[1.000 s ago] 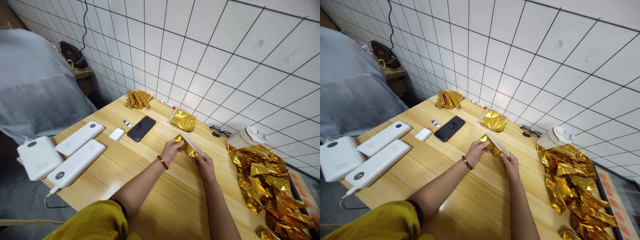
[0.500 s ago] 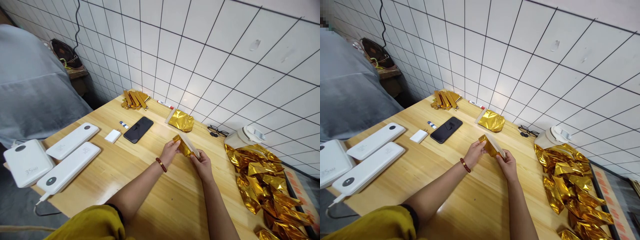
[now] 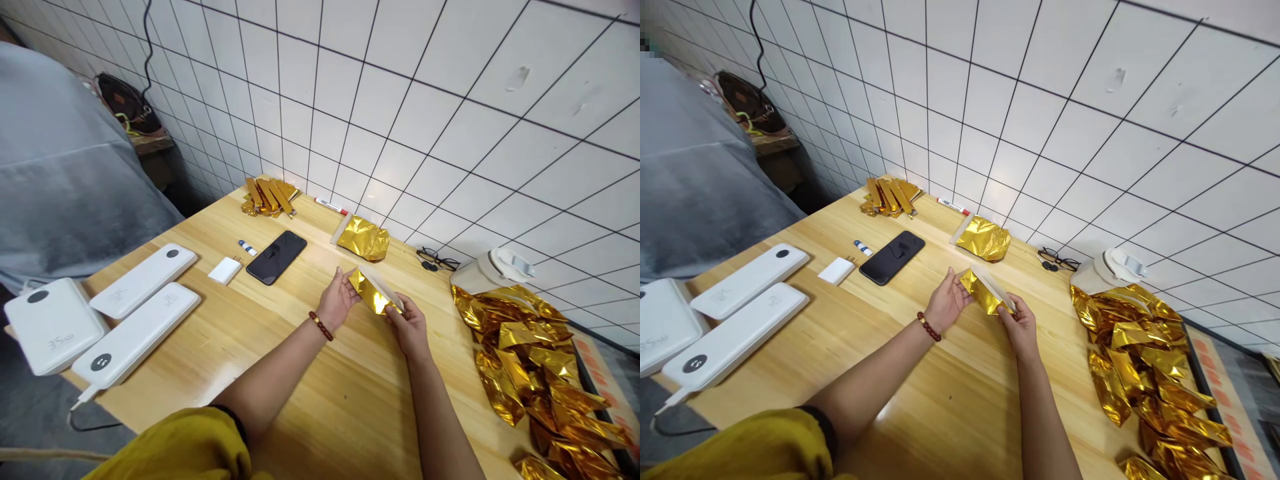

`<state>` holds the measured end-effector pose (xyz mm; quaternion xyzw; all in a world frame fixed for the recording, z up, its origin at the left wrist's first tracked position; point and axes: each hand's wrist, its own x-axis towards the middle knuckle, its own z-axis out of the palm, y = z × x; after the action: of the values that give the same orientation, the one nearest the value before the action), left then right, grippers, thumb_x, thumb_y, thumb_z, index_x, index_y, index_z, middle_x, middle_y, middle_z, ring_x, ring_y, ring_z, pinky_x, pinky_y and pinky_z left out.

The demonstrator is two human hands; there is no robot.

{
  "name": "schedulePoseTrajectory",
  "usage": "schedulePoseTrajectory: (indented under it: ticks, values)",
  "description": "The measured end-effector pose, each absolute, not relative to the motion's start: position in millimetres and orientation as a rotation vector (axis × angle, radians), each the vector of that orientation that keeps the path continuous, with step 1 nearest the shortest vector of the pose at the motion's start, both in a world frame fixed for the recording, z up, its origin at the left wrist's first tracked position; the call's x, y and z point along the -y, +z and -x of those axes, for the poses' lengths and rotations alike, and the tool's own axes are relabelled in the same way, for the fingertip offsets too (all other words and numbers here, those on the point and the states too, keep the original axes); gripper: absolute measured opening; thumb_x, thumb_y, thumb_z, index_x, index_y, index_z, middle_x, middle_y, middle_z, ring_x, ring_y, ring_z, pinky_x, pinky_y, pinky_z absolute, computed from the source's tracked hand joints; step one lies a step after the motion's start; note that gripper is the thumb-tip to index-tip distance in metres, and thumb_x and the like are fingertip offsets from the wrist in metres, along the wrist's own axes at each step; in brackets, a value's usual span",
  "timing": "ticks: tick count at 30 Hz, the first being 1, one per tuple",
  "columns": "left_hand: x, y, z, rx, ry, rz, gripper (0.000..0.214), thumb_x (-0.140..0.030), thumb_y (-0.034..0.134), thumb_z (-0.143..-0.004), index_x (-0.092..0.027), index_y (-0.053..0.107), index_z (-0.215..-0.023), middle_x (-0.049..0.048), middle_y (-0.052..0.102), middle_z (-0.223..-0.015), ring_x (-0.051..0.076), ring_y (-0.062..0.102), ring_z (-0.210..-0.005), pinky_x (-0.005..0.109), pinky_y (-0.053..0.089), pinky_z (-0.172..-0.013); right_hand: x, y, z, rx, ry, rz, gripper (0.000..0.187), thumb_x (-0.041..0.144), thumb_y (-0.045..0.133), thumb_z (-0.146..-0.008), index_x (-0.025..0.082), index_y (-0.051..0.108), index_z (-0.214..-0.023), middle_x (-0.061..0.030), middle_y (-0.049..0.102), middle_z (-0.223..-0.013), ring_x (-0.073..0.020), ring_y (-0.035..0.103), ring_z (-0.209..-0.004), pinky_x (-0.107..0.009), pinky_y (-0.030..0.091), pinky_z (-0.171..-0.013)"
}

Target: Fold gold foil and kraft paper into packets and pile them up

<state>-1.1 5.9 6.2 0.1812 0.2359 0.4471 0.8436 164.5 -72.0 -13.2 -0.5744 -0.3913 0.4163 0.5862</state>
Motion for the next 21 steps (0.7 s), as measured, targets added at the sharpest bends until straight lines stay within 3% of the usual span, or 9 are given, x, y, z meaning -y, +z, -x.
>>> schedulePoseTrajectory:
  ticks: [5, 14, 21]
  values:
    - [-5.3, 6.5, 1.4, -0.534, 0.954, -0.403, 0.036, -0.042, 0.077, -0.067, -0.017, 0.069, -0.092, 0.0053, 0.07, -0.089, 0.015, 0.062, -0.078, 0.026, 0.046, -0.072, 72.3, -14.2, -166.0, 0.943, 0.955, 1.361, 0.039, 0.038, 0.077, -0.069, 0.022, 0.066, -0.103, -0.001, 0.066, -0.085, -0.0117, 0.054, -0.061, -0.024, 0.047, -0.053]
    - [-4.3, 7.0, -0.2, -0.517, 0.955, -0.457, 0.03, -0.036, 0.081, -0.063, -0.014, 0.067, -0.078, 0.0023, 0.066, -0.075, 0.011, 0.057, -0.069, 0.023, 0.044, -0.067, 72.2, -15.3, -167.7, 0.969, 0.969, 1.345, 0.041, 0.038, 0.077, -0.069, 0.023, 0.065, -0.104, -0.0016, 0.067, -0.089, -0.0135, 0.058, -0.065, -0.026, 0.05, -0.058]
    - [-5.3, 8.0, 0.4, -0.512, 0.966, -0.446, 0.032, -0.032, 0.083, -0.061, -0.014, 0.066, -0.08, 0.0022, 0.066, -0.076, 0.009, 0.058, -0.069, 0.022, 0.045, -0.068, 71.2, -14.5, -168.8, 0.923, 0.965, 1.312, 0.043, 0.036, 0.077, -0.069, 0.024, 0.064, -0.109, -0.0026, 0.068, -0.099, -0.0128, 0.059, -0.068, -0.025, 0.05, -0.058]
